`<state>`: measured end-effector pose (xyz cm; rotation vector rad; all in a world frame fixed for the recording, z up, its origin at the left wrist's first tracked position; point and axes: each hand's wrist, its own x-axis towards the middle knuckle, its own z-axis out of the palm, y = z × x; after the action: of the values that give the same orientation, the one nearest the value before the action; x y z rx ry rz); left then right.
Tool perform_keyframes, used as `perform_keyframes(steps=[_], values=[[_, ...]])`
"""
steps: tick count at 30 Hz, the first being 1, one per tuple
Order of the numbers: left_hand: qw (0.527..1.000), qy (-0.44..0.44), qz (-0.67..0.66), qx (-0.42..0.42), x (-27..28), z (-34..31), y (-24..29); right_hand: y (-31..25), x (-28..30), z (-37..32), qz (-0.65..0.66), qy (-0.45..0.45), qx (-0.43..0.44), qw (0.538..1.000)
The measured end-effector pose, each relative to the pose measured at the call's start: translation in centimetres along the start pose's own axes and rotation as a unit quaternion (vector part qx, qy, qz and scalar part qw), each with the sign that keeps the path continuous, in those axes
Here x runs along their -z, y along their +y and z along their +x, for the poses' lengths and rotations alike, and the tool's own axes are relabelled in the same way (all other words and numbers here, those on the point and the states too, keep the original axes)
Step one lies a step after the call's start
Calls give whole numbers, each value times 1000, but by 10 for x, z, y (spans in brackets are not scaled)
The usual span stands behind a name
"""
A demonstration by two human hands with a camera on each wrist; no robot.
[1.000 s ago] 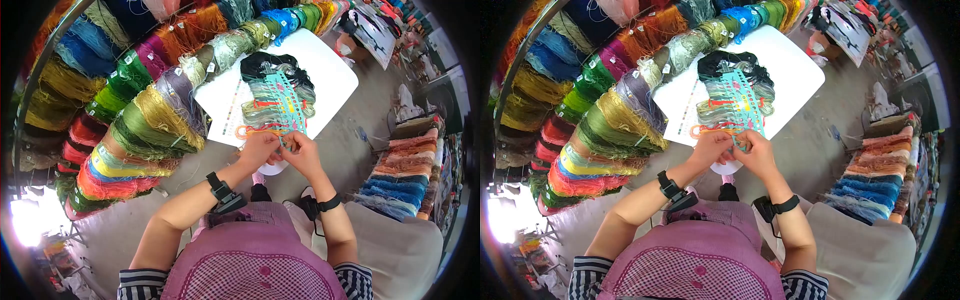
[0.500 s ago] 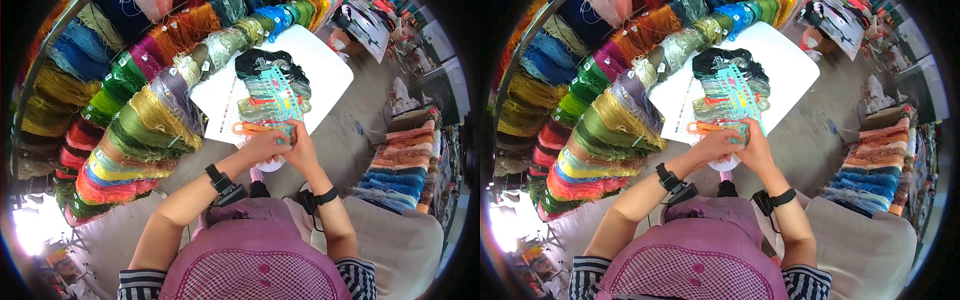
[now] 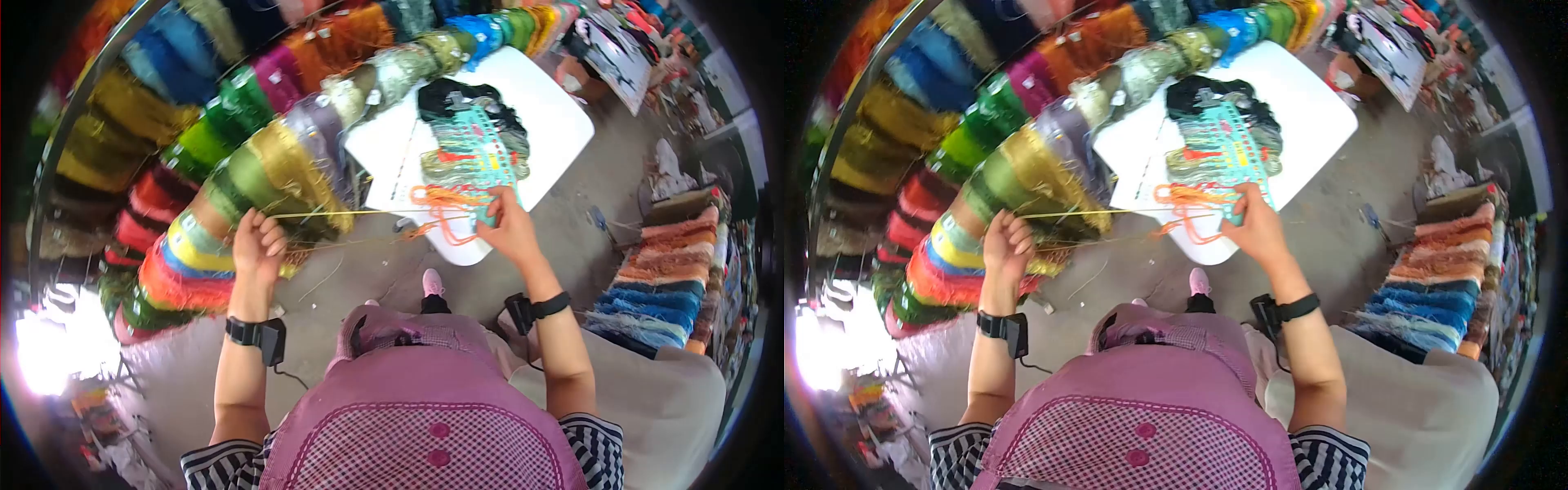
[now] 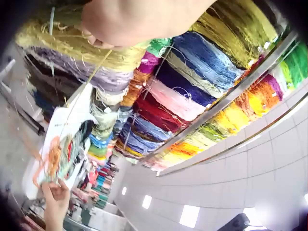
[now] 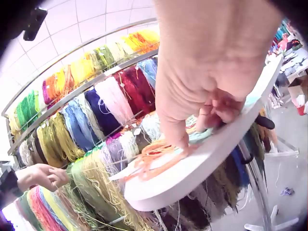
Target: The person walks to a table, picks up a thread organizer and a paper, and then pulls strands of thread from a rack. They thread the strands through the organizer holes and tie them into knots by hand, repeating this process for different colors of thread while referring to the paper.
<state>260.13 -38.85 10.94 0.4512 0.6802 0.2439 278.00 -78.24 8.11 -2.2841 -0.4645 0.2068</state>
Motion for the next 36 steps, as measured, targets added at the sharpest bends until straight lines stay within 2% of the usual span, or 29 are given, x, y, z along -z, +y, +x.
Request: perform_keyframes(steps=[2, 3, 5, 7, 9, 10, 12, 13, 15, 16, 18, 19, 20, 21, 22, 23, 24, 25, 26, 27, 28, 29, 31, 32, 33, 35, 36], values=[[997, -39, -59, 35, -21, -20, -6, -32, 3, -8, 29, 16, 36, 999], [993, -96, -58, 46, -28, -26, -11, -50, 1, -12, 28, 8, 42, 999], [984, -141, -77, 73, -53, -39, -22, -73, -30, -14, 160, -53, 184, 968], [976, -171, -89, 101, -80, -51, -33, -129, -54, -22, 182, -102, 277, 938], [967, -196, -102, 129, -91, -57, -36, -160, -74, -33, 273, -169, 261, 910], [968, -196, -95, 121, -94, -57, -35, -159, -73, -35, 273, -170, 260, 911], [963, -218, -108, 118, -87, -49, -29, -152, -65, -36, 302, -325, 105, 890], [963, -216, -109, 117, -82, -45, -30, -146, -60, -38, 302, -327, 104, 889], [980, -183, -24, 68, -73, -43, -32, -129, -46, -45, 308, -222, 46, 924], [981, -182, -24, 69, -72, -44, -33, -127, -34, -49, 303, -190, 24, 933], [988, -81, 89, 98, -70, -48, -41, -113, -10, -59, 262, -140, -13, 955], [987, -82, 90, 102, -56, -42, -42, -100, 4, -63, 225, -121, -27, 967], [952, -103, 238, 160, -28, -28, -40, -78, 16, -67, 227, -73, 7, 971], [892, -122, 380, 213, -4, -19, -37, -58, 28, -71, 227, -25, 42, 973], [837, -96, 481, 243, 9, -15, -32, -48, 41, -74, 332, 26, 24, 943], [752, -71, 611, 236, 19, -7, -31, -39, 54, -76, 431, 79, 9, 899], [630, -41, 764, 136, 31, -3, -39, -30, 70, -78, 426, 88, 6, 900], [628, -51, 764, 140, 29, -1, -39, -23, 86, -81, 524, 121, -14, 843], [597, -85, 797, 31, 26, 0, -41, -17, 98, -83, 613, 153, -32, 774], [559, -120, 817, -80, 21, 1, -46, -11, 106, -83, 608, 161, -35, 777], [666, -145, 732, -24, 10, 11, -52, -5, 113, -81, 560, 192, -38, 805], [665, -153, 731, -22, 0, 18, -61, 0, 120, -80, 512, 222, -40, 829], [709, -245, 655, -90, -47, 8, -82, -19, 118, -79, 460, 265, -63, 846], [721, -279, 626, -104, -71, 1, -95, -21, 117, -80, 349, 223, -13, 910], [730, -311, 597, -117, -96, -9, -110, -25, 114, -79, 232, 175, 36, 956], [797, -382, 467, -31, -144, -31, -140, -56, 102, -81, 239, 65, 4, 969], [797, -397, 455, 22, -164, -42, -154, -70, 99, -79, 239, 68, 2, 969]])
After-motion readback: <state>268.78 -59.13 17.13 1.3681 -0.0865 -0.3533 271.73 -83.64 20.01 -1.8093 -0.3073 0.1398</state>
